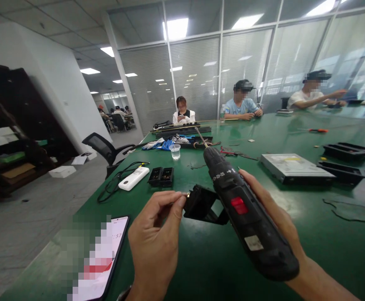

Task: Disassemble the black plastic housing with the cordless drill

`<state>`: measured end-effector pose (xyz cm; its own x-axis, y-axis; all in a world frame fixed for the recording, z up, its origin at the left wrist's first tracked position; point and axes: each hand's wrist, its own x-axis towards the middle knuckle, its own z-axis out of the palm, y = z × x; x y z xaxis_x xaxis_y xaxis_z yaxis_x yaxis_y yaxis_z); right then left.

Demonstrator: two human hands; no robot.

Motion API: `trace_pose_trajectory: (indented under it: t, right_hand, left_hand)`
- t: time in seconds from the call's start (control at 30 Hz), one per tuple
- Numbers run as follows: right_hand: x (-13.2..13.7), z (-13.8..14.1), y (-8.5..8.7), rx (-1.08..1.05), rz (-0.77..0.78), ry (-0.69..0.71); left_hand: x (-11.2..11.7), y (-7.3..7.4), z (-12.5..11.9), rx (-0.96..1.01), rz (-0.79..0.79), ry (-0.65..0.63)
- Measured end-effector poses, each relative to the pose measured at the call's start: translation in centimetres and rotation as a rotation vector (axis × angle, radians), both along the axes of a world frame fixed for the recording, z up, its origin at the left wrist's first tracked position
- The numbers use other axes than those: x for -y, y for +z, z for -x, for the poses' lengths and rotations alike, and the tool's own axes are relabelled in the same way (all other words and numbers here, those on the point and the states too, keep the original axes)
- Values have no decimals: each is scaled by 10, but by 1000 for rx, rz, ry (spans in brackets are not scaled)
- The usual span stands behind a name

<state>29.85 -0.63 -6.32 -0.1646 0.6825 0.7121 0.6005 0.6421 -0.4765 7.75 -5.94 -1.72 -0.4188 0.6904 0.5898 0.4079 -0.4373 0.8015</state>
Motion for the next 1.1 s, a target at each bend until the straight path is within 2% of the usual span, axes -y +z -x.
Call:
trace_pose_trajectory:
  t: [0.17,0.4,0.53,0.67,0.8,0.97,1.1]
  right_hand:
    - [4,4,11,-49,30,143]
    - [3,5,14,-113,53,150]
    - [3,6,13,-140,57,165]
    - [4,7,15,-136,50,172]
    - [4,9,16,-135,24,184]
    - [5,10,15,-144,11,194]
    - [6,10,15,-142,25,194]
  left_hand:
    - [-3,-7,-4,57,52,-8]
    - [-3,-13,-7,33,49,-12]
    - [-6,-17,-8,117,73,-24]
    - [-11,-23,-5,306,152,-130]
    - [-13,-24,0,399,235,-236]
    - [-13,-21,4,426,205,-176]
    - [-11,-20,5,333,174,-114]
